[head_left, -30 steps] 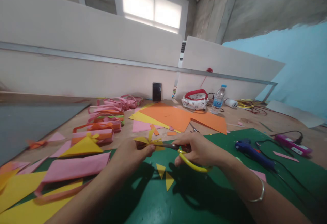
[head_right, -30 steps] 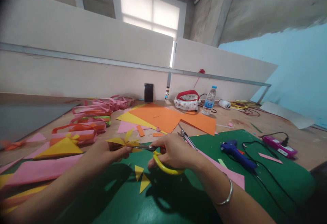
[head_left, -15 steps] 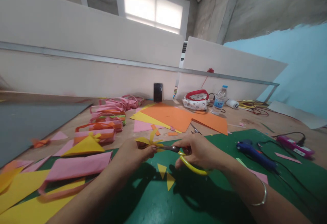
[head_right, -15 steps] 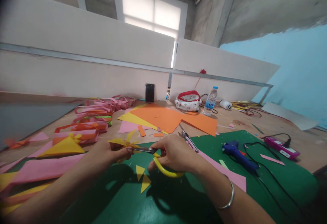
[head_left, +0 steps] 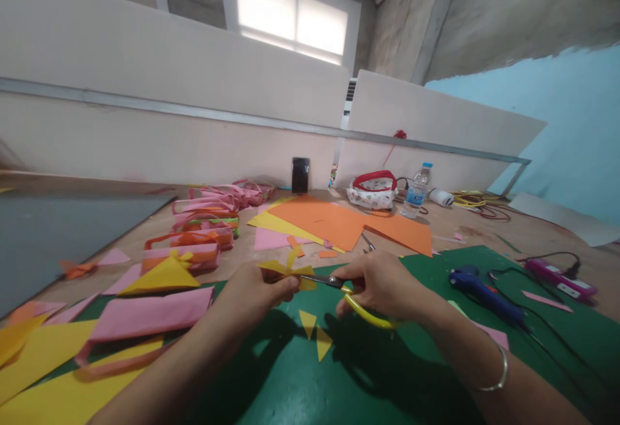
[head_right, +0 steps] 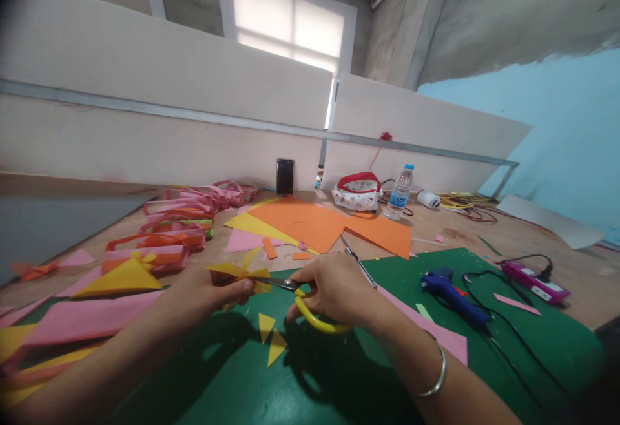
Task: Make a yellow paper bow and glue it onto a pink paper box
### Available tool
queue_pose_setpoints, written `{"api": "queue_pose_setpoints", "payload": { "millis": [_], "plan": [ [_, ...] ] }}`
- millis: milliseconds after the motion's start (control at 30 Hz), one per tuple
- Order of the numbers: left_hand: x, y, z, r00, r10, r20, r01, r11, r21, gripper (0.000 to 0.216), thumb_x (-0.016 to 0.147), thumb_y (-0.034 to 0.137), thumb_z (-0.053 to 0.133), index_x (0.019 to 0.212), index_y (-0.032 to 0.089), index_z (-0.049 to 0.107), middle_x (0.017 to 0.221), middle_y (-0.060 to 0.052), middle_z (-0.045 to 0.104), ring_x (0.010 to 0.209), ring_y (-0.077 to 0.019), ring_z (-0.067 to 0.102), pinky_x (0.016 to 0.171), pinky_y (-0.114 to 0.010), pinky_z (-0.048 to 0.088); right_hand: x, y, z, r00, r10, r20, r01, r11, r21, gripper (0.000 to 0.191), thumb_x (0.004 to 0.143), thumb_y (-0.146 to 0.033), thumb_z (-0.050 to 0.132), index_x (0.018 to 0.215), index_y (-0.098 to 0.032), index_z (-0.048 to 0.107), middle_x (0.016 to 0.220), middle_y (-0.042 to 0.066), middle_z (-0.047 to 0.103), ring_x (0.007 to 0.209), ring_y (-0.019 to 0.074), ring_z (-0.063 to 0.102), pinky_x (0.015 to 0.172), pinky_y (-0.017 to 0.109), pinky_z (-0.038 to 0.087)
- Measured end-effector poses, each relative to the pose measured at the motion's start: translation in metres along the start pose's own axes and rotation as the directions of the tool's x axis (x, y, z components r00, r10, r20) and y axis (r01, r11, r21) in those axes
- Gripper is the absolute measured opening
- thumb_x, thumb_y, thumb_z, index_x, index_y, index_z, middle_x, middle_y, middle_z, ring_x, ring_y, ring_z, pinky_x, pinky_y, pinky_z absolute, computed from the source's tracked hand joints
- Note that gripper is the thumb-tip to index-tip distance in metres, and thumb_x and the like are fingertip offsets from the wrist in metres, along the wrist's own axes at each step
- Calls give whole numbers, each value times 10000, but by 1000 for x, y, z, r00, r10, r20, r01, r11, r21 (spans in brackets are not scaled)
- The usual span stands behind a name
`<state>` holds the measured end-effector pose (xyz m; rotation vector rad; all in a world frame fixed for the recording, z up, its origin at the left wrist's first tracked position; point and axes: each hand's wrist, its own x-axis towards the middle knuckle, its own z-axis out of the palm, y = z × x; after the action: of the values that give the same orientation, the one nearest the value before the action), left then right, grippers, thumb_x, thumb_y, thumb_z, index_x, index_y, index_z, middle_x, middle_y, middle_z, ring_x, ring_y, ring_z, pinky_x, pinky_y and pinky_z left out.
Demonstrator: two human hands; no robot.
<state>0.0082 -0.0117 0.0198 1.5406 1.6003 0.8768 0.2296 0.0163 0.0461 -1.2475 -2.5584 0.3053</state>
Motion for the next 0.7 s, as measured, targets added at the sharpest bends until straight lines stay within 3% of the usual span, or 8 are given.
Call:
{"api": "queue_pose_setpoints", "payload": {
  "millis": [200,400,700],
  "plan": [
    [-2,3,-1,1000,2,26,-2,1000,6,269,592,434,623,558,168,643,537,-6,626,548,-169,515,544,-281,344,3,4,3,998,-50,32,49,999,18,360,597,-407,815,928,-282,747,567,-59,562,528,91,432,483,206,236],
    [-2,5,0,1000,-3,31,2,1000,19,285,591,429,596,627,152,657,589,-31,647,594,-200,547,569,-302,358,3,2,3,996,-75,47,74,997,33,394,625,-395,803,989,-262,732,575,-55,532,546,97,418,495,206,243],
    [-1,4,2,999,8,40,-8,1000,7,200,572,375,604,576,177,633,528,5,605,544,-177,519,542,-285,342,5,-2,4,992,-106,62,107,994,-11,369,644,-433,788,962,-255,729,627,-32,565,590,112,445,522,214,246]
  ]
}}
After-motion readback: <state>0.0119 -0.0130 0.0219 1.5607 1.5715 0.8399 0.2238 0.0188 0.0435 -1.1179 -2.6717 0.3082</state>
